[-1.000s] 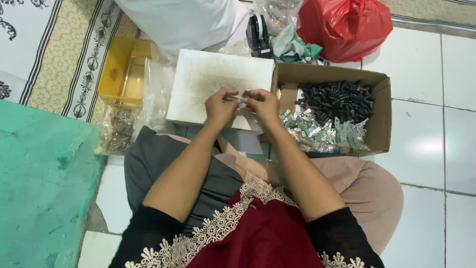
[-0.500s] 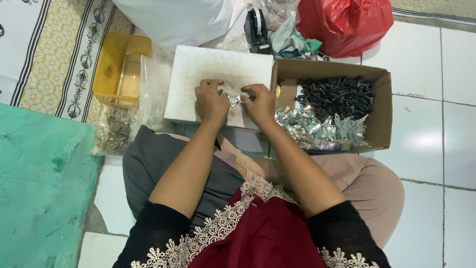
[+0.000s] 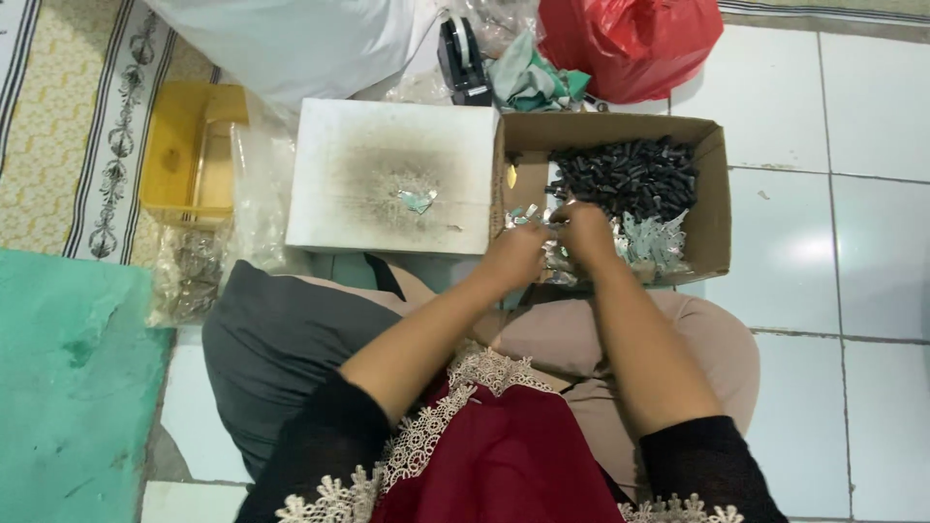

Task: Sorting and arranging small silver decorative components on a white board

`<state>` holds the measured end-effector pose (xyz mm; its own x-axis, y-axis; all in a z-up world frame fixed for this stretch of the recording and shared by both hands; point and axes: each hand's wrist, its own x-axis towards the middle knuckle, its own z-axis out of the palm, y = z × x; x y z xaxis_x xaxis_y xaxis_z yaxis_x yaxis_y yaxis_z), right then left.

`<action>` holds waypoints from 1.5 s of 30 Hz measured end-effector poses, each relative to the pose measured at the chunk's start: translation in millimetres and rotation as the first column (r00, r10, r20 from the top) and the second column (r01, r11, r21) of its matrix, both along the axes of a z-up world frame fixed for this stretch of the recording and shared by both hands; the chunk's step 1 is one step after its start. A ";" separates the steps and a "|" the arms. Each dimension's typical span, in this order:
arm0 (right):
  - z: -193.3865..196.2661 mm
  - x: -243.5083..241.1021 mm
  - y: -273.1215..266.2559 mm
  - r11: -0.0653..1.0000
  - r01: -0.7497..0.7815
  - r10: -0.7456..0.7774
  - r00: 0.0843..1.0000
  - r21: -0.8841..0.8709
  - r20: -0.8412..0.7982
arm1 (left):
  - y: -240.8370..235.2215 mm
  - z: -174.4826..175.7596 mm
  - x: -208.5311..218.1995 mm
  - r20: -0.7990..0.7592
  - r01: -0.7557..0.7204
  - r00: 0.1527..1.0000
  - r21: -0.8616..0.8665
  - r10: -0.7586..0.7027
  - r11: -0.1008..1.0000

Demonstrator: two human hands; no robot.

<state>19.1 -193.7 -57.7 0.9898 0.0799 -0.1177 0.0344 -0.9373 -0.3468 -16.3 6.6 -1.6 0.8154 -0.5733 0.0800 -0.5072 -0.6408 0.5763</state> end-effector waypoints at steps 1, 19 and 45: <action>0.0 -0.1 7.7 1.000 0.007 -0.007 1.000 -0.001 0.001 | -7.9 -16.8 0.5 0.001 0.007 1.000 -0.001 -0.007 1.000; 18.6 -1.7 20.6 0.979 -0.122 0.101 0.987 -0.166 -0.127 | -27.1 -28.1 1.5 -0.353 -0.344 0.849 0.194 0.393 0.919; 64.2 -9.7 27.3 0.993 -0.111 0.094 0.959 -0.050 -0.268 | -23.4 -34.7 -1.4 -0.270 -0.298 0.899 0.195 0.343 0.934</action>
<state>9.5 -166.4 6.5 0.9093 0.1632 -0.3828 0.0466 -0.9540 -0.2961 -17.7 -16.8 -36.4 0.9297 -0.2636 -0.2571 -0.0811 -0.8277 0.5552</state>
